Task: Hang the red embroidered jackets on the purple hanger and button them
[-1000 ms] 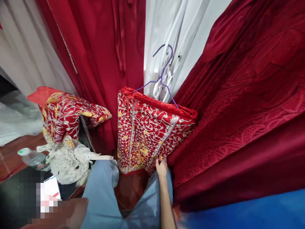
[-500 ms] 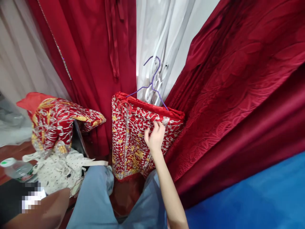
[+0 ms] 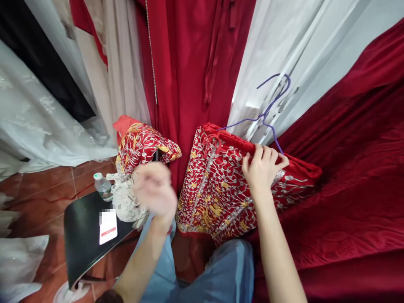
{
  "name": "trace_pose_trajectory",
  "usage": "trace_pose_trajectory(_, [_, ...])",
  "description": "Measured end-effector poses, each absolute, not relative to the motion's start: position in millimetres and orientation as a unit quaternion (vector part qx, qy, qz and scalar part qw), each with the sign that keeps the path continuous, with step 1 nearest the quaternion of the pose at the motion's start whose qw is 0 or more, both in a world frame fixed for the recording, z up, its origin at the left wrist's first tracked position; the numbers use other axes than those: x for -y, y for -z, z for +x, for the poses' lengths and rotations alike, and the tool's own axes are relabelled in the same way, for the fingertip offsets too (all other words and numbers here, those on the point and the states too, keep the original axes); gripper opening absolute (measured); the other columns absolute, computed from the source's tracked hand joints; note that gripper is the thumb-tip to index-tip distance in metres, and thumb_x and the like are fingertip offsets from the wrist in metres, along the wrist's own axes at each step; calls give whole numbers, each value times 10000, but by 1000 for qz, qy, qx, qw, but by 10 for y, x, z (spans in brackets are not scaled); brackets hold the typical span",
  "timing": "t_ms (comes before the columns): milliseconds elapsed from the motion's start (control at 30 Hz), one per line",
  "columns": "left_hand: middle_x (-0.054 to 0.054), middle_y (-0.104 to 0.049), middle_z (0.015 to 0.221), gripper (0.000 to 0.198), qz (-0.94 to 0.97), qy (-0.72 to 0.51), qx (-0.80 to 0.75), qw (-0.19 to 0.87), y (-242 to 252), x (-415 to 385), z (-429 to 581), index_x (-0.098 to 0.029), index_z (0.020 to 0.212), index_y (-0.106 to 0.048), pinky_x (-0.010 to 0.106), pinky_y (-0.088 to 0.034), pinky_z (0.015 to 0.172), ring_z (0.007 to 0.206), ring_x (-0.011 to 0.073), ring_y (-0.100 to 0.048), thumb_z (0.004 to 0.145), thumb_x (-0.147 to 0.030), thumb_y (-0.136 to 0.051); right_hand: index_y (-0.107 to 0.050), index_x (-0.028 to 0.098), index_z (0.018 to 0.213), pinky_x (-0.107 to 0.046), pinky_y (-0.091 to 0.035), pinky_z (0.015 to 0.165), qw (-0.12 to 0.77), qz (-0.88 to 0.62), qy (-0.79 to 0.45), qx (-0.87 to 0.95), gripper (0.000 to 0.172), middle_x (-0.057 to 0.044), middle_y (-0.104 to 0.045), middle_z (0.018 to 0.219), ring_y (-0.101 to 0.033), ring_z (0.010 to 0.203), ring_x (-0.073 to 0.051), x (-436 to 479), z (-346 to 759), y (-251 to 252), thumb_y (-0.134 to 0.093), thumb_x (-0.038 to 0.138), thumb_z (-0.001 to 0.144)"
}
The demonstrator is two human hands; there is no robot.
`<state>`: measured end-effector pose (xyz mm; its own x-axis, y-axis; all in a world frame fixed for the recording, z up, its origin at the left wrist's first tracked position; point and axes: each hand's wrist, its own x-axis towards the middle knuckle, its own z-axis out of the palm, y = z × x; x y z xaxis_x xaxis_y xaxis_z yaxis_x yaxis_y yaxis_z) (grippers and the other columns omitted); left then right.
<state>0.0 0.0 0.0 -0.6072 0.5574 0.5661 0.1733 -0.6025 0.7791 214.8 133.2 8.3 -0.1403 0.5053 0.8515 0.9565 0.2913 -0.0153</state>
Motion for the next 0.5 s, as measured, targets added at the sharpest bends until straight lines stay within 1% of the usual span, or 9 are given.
trace_pose_trajectory(67, [39,-649,876,289,440,-782,-409,168,41,-298,133,-196,849,-604,302,-541,768,783,134,-621,1016,-257,-375,-550,88,1290,-592,-274,951,393,-520,284,703,478,-237,-593,1176,-486,1101,-382,-1309,2167,-93,-421,342,906])
trace_pose_trajectory(100, [40,-647,876,269,452,-773,-402,193,53,-482,201,-201,846,-585,298,-538,773,786,136,-625,1005,-241,-372,-544,86,1303,-594,-284,941,392,-521,282,704,490,-241,-591,1182,-486,1103,-388,-1302,2182,-99,-426,342,902])
trace_pose_trajectory(167, [82,-649,1046,115,480,-744,-416,208,53,-860,306,-201,990,-576,329,-530,867,932,167,-642,958,-247,-475,-539,82,1318,-595,-298,928,391,-522,275,706,504,-248,-588,1188,-490,1105,-398,-1297,2215,-105,-432,335,895])
trace_pose_trajectory(200, [118,-622,1160,164,490,-728,-442,183,38,-1030,335,-192,1080,-562,357,-510,939,1043,196,-627,929,-250,-532,-541,82,1317,-594,-302,926,391,-523,273,707,503,-249,-589,1188,-494,1105,-398,-1300,2232,-105,-430,331,895])
trace_pose_trajectory(233, [154,-577,1267,278,500,-711,-472,146,11,-1179,349,-183,1165,-539,385,-470,1017,1171,229,-583,901,-257,-582,-546,84,1311,-591,-304,928,391,-523,272,707,495,-247,-594,1183,-498,1103,-396,-1304,2248,-104,-424,328,898])
trace_pose_trajectory(300, [197,-455,1441,455,522,-666,-529,65,-74,-1404,345,-173,1294,-485,426,-367,1134,1372,277,-432,877,-288,-627,-566,96,1280,-583,-305,935,386,-520,275,711,460,-234,-615,1154,-508,1091,-382,-1318,2273,-101,-404,323,915])
trace_pose_trajectory(333, [198,-403,1499,500,537,-638,-551,33,-128,-1485,335,-177,1337,-464,438,-322,1166,1432,286,-357,883,-311,-625,-582,105,1254,-577,-306,939,384,-517,278,712,438,-225,-629,1131,-515,1079,-372,-1326,2282,-102,-395,324,924])
trace_pose_trajectory(400, [182,-356,1557,508,576,-575,-581,-10,-240,-1602,309,-190,1377,-455,458,-277,1188,1479,287,-279,916,-360,-584,-618,124,1180,-563,-310,944,384,-514,283,713,395,-203,-651,1075,-528,1042,-351,-1342,2298,-112,-385,334,940])
trace_pose_trajectory(500, [149,-447,1516,417,642,-488,-590,-43,-363,-1713,276,-198,1318,-538,478,-236,1195,1487,283,-263,956,-404,-515,-647,151,1079,-542,-319,941,391,-512,281,711,357,-175,-666,999,-540,974,-322,-1360,2321,-143,-387,360,951])
